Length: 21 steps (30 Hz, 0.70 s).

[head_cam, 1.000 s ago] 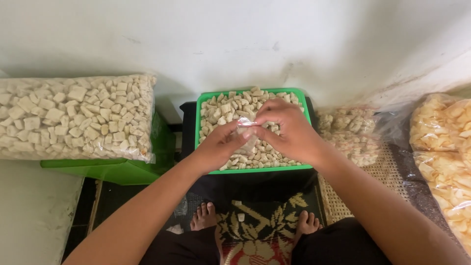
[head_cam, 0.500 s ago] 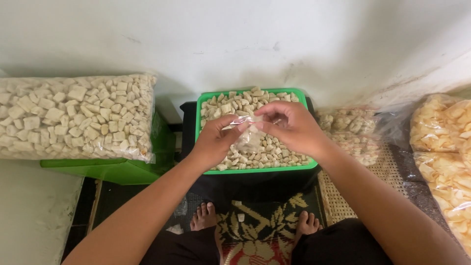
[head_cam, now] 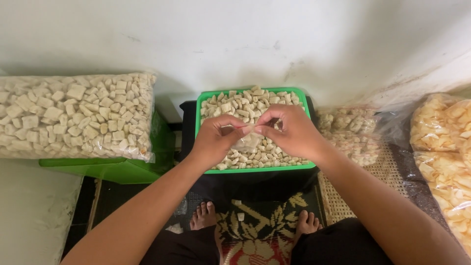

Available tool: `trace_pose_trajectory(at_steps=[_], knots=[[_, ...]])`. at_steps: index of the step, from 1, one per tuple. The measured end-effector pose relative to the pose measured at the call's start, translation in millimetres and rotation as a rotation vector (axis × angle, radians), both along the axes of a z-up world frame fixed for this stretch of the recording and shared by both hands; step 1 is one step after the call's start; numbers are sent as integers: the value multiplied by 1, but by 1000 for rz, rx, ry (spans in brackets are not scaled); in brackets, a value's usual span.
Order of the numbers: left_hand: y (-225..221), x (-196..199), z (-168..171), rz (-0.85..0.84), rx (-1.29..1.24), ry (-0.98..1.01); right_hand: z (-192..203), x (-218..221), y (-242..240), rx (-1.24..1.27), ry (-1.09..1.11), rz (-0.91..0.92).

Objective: Manually bagging small food pieces from a tray into small plastic bags.

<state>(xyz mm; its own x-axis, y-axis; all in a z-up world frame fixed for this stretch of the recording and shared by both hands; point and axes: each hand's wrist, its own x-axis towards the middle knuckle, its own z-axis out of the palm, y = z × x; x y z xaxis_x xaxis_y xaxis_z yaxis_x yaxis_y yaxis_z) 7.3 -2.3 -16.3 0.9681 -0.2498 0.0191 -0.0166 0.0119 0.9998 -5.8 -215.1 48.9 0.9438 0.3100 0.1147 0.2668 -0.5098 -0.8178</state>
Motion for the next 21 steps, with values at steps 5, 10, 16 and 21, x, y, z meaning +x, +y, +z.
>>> trace_pose_trajectory(at_steps=[5,10,16,21], knots=[[-4,0,3,46,-25,-86,-4,4,-2,-22,-6,-20],[-10,-5,19,49,-53,-97,-11,5,-5,67,-135,44],[-33,-7,27,60,-102,-79,-14,-4,-30,122,-136,-12],[-57,-6,32,21,-150,-89,-8,-14,-61,142,-66,-148]])
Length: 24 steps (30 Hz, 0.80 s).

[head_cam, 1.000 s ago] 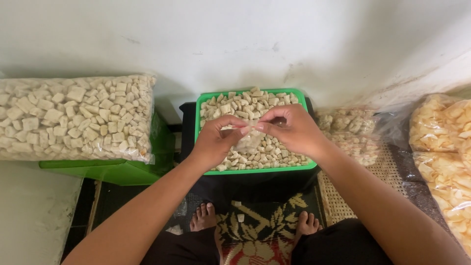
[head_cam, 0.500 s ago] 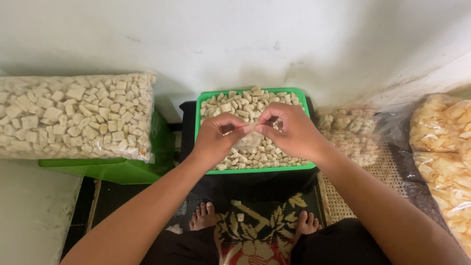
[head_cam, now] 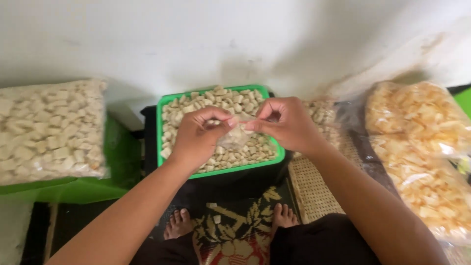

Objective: Manually bagging small food pieces from a tray into small plastic bags.

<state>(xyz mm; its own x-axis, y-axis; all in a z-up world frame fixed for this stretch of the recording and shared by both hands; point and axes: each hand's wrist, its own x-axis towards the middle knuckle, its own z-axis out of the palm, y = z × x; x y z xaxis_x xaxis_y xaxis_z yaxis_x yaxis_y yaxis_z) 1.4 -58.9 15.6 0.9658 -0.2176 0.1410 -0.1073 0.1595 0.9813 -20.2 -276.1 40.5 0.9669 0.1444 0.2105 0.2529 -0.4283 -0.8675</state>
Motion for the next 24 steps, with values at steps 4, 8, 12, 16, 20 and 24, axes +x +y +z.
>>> trace_pose_trajectory(at_steps=[4,8,12,16,20,24], knots=[[-29,0,10,91,131,-119,-6,-7,-26,89,-34,-210],[-65,2,18,193,6,-200,2,-22,-44,191,-11,-169],[-104,-1,17,103,-100,-166,-10,-31,-63,82,30,-210],[-137,-4,10,-14,-101,-143,-19,-32,-95,95,-50,-287],[-165,2,-6,-43,-43,-240,-27,-33,-124,141,-117,-233],[-176,7,-11,-104,10,-263,-33,-33,-147,134,-53,-254]])
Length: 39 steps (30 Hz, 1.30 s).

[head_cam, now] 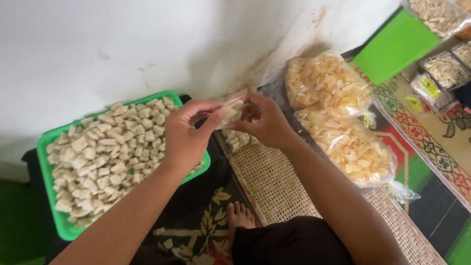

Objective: Manually bagging small food pieces from a tray into small plastic bags.

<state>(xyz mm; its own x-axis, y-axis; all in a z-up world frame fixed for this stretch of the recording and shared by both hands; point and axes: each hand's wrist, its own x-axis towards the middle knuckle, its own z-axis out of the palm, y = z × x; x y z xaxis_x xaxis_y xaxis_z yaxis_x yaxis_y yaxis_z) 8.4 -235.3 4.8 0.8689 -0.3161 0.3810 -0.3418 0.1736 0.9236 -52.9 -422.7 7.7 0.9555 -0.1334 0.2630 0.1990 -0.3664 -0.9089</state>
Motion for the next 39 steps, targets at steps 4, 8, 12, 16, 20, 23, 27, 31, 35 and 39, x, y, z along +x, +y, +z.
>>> trace_pose_trajectory(at_steps=[4,8,12,16,20,23,27,31,35,39], knots=[[1,1,7,-87,84,72,-41,5,-40,46,14,-55],[12,5,8,-121,219,199,-142,5,-90,-234,343,-246],[41,9,6,-156,321,267,-255,-4,-102,-226,525,-151],[73,22,2,-210,601,297,-340,6,-102,-138,664,-286],[97,27,0,-87,693,413,-377,17,-90,-193,602,-270],[105,27,3,-57,653,537,-388,14,-80,-197,542,-406],[113,27,2,-59,642,571,-351,4,-56,-148,551,-435],[118,25,2,-53,721,560,-336,-2,-42,37,588,-511],[119,28,17,-54,874,486,-320,-1,-29,0,586,-595],[171,16,45,-9,956,368,-331,-37,-4,22,422,-702]])
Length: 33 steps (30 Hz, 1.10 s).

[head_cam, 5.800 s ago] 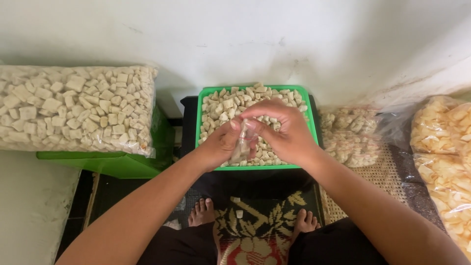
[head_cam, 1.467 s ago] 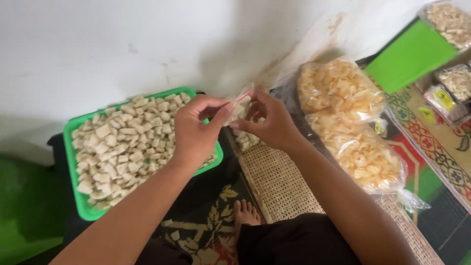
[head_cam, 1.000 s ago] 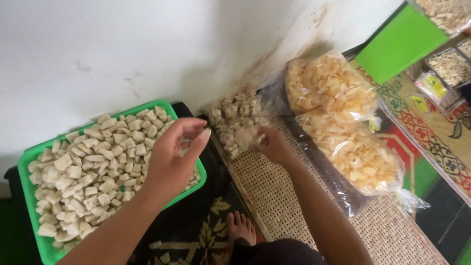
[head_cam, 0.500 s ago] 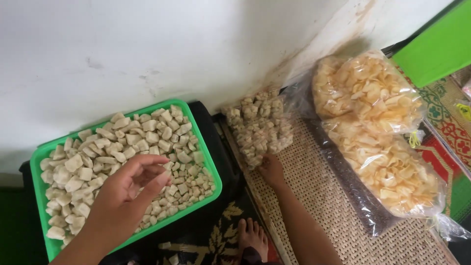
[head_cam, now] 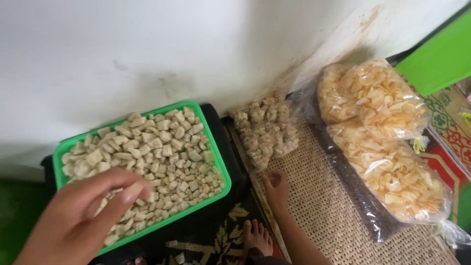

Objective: Manually bagging small food pieces from a tray into small plastic bags.

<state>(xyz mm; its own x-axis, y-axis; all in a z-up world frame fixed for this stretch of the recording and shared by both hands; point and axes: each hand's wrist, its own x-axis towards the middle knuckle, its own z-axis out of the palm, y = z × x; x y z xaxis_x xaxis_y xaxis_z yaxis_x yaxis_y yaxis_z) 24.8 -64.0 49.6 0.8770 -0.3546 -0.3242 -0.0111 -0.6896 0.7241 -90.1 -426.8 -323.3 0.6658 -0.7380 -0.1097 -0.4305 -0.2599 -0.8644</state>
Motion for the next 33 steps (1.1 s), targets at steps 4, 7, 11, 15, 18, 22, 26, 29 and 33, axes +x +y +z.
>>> trace_pose_trajectory(at_steps=[4,7,11,15,18,22,26,29,33], knots=[[151,32,-202,-628,113,-10,117,-57,48,476,-280,410],[213,-10,-357,-901,439,207,-57,-112,35,49,-298,689],[148,-147,-565,-721,256,-1,-343,-131,-22,-156,-333,866],[232,-173,-601,-370,104,-184,-70,-29,-61,-316,-405,1202],[294,-300,-515,-59,67,-269,130,-3,30,-406,-505,1513],[186,-317,-330,271,-444,-517,272,6,197,-527,-701,1890],[133,-188,-433,525,584,-546,355,-30,328,-769,-711,2030],[222,-396,-227,406,-96,-319,327,-38,371,-1036,-1006,2109],[259,-384,-318,528,346,100,342,-45,385,-987,-1001,2130]])
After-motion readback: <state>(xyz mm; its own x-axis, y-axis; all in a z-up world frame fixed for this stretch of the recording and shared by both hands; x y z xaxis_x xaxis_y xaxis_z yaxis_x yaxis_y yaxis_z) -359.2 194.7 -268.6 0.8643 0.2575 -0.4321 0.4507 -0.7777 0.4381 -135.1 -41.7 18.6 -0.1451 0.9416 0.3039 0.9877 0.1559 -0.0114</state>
